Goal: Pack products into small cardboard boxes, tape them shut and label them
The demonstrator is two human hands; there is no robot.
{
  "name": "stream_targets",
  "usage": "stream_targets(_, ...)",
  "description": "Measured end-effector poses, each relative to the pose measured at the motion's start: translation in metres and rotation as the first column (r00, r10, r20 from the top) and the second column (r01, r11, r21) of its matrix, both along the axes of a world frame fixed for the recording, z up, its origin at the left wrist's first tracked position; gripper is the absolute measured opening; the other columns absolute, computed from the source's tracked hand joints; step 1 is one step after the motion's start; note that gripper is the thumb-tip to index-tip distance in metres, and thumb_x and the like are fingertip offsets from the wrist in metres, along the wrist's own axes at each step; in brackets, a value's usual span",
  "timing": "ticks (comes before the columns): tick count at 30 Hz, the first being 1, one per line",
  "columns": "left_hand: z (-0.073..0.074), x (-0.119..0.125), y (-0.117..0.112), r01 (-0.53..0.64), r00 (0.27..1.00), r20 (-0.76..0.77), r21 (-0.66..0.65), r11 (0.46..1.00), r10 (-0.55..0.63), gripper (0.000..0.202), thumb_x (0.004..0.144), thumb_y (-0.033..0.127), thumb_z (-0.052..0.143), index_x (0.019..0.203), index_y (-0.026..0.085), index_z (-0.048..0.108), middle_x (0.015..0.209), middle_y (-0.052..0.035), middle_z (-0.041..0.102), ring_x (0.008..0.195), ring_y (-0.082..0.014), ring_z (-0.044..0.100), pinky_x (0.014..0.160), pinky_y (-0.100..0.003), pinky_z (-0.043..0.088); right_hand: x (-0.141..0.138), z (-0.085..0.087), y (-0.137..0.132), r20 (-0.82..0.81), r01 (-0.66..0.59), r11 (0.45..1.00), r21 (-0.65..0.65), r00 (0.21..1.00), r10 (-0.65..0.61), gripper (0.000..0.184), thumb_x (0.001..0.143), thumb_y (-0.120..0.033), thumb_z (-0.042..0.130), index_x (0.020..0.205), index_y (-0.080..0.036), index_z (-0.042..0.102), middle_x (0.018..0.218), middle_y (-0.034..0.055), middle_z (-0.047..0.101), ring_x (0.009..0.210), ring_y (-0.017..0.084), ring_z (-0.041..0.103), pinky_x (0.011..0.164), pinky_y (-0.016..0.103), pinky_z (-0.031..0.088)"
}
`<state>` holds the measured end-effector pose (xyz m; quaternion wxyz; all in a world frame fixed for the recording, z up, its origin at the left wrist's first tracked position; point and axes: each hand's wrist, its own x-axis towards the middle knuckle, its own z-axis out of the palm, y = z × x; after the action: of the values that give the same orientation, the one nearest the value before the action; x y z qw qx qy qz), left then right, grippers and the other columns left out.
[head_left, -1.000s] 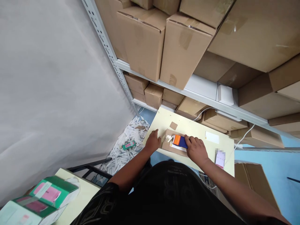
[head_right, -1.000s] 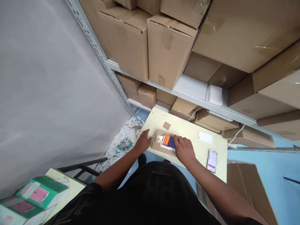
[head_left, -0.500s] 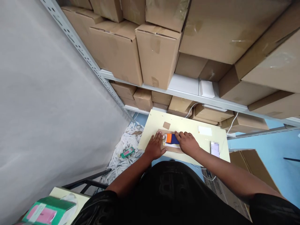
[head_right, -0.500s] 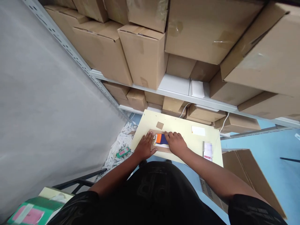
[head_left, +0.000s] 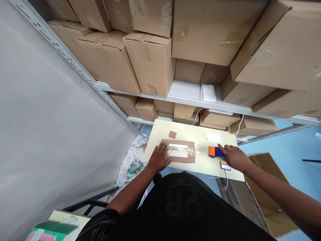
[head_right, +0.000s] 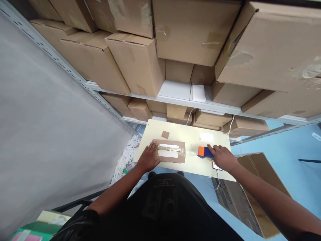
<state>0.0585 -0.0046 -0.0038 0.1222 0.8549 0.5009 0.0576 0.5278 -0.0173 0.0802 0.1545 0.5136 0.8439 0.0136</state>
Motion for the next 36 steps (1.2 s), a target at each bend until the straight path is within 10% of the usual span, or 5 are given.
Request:
stream_targets(12,-0.005,0.007,0.002,-0.006,1.000,-0.006,0.007,1.000,0.006,0.094,0.093,0.062,0.051,0.162,0.005,0.022,0.168,-0.0230,0.022,0.157,-0.0359,0.017,0.124,-0.053,0.025,-0.095,-0.062,0.037,0.106,0.042,0.964,-0.262,0.994,-0.014,0.062,0.092,-0.014,0.047,0.154,-0.013,0.041,0.124,0.0221,0.063,0.104,0.035,0.062,0.086,0.044,0.047)
stream_targets(19,-0.010,0.003,0.002,0.001,0.999,0.054,0.005,1.000,-0.001,0.094,0.093,0.060,0.052,0.163,0.007,0.018,0.169,-0.0226,0.020,0.158,-0.0367,0.014,0.123,-0.054,0.028,-0.088,-0.071,0.032,0.054,0.138,0.940,-0.312,0.990,-0.127,0.059,0.092,-0.016,0.054,0.150,-0.016,0.046,0.126,0.0220,0.063,0.107,0.034,0.066,0.089,0.046,0.048)
stream_targets(26,-0.008,0.002,0.002,0.002,0.995,0.103,0.005,1.000,-0.003,0.092,0.093,0.058,0.054,0.163,0.008,0.019,0.168,-0.0231,0.023,0.157,-0.0377,0.016,0.122,-0.056,0.029,-0.113,-0.091,0.035,0.050,0.302,0.843,-0.446,0.948,-0.314,0.029,0.069,-0.017,0.077,0.098,-0.020,0.074,0.103,0.0125,0.074,0.103,0.032,0.071,0.087,0.042,0.050)
stream_targets(36,-0.015,-0.010,0.000,-0.066,0.959,0.272,-0.043,0.997,0.075,0.099,0.089,0.057,0.064,0.164,0.012,0.015,0.170,-0.0216,0.015,0.158,-0.0380,0.011,0.126,-0.057,0.023,-0.054,-0.103,-0.003,-0.043,0.574,0.663,-0.481,0.739,-0.672,0.032,0.086,-0.025,0.056,0.116,-0.013,0.062,0.090,0.0127,0.074,0.079,0.024,0.072,0.062,0.028,0.045)
